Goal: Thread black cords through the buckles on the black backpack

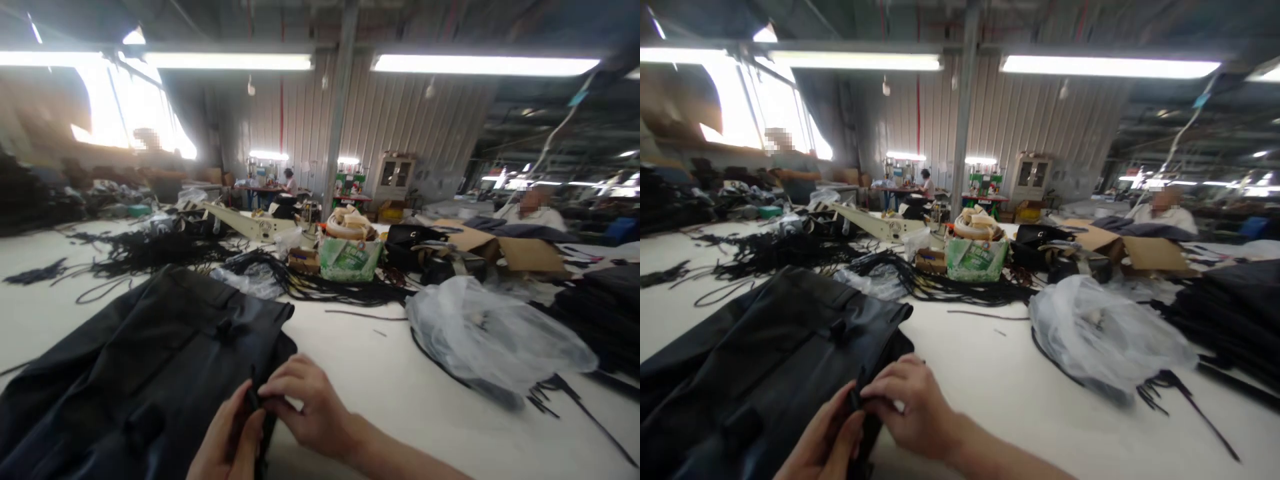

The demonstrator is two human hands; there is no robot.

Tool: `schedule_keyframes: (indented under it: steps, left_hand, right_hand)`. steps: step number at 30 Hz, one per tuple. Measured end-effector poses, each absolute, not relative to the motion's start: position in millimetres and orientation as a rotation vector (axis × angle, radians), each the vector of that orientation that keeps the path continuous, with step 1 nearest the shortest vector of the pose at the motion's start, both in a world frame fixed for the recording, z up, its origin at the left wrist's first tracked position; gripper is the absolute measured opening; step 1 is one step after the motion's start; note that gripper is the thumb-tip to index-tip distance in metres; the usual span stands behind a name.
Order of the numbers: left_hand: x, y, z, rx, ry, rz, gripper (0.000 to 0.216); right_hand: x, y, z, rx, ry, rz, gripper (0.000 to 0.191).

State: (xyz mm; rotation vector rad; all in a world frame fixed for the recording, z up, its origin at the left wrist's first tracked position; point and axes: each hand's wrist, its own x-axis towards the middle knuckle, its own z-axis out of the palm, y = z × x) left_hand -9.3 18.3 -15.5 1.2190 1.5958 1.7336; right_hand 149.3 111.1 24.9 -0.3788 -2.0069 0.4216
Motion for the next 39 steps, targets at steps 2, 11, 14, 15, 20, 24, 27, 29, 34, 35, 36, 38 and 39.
schedule_keyframes:
  steps: [2, 11, 14, 15, 20, 24, 27, 29, 34, 35, 36, 38, 39]
  left_hand:
    - [-9, 8, -8, 1.232, 1.639, 1.731, 0.048]
    - [-7, 3, -3, 1.132, 1.599, 1.692, 0.044]
    - [-10, 3, -5, 1.147, 1.567, 1.694, 0.043]
    - [-11, 3, -6, 1.158, 1.563, 1.694, 0.043]
    - [-14, 0, -6, 1.243, 1.564, 1.681, 0.038]
    - [-16, -1, -2, 1.319, 1.563, 1.649, 0.035]
    - [-18, 0, 0, 1.359, 1.583, 1.625, 0.034]
    - [-18, 1, 0, 1.373, 1.576, 1.62, 0.033]
    - [-18, 1, 0, 1.388, 1.547, 1.629, 0.029]
    - [-17, 1, 1, 1.399, 1.553, 1.63, 0.029]
    - [-16, 1, 1, 1.411, 1.557, 1.632, 0.028]
    - [-16, 1, 2, 1.419, 1.566, 1.633, 0.028]
    - [-15, 2, 1, 1.413, 1.571, 1.634, 0.029]
  right_hand:
    - [151, 107, 34, -0.368, -2.03, 0.44, 0.009]
    - [153, 110, 37, -0.392, -2.116, 0.482, 0.009]
    - [153, 111, 37, -0.39, -2.136, 0.478, 0.008]
    - [153, 111, 37, -0.388, -2.144, 0.478, 0.008]
    - [153, 113, 35, -0.356, -2.168, 0.482, 0.003]
    - [153, 113, 32, -0.336, -2.211, 0.45, 0.003]
    - [153, 113, 29, -0.326, -2.242, 0.435, 0.006]
    - [152, 113, 27, -0.332, -2.259, 0.435, 0.008]
    - [152, 113, 24, -0.341, -2.289, 0.414, 0.01]
    - [152, 113, 23, -0.333, -2.288, 0.397, 0.011]
    - [152, 113, 23, -0.325, -2.289, 0.376, 0.012]
    - [152, 114, 23, -0.322, -2.29, 0.338, 0.014]
    - [152, 114, 23, -0.327, -2.293, 0.327, 0.014]
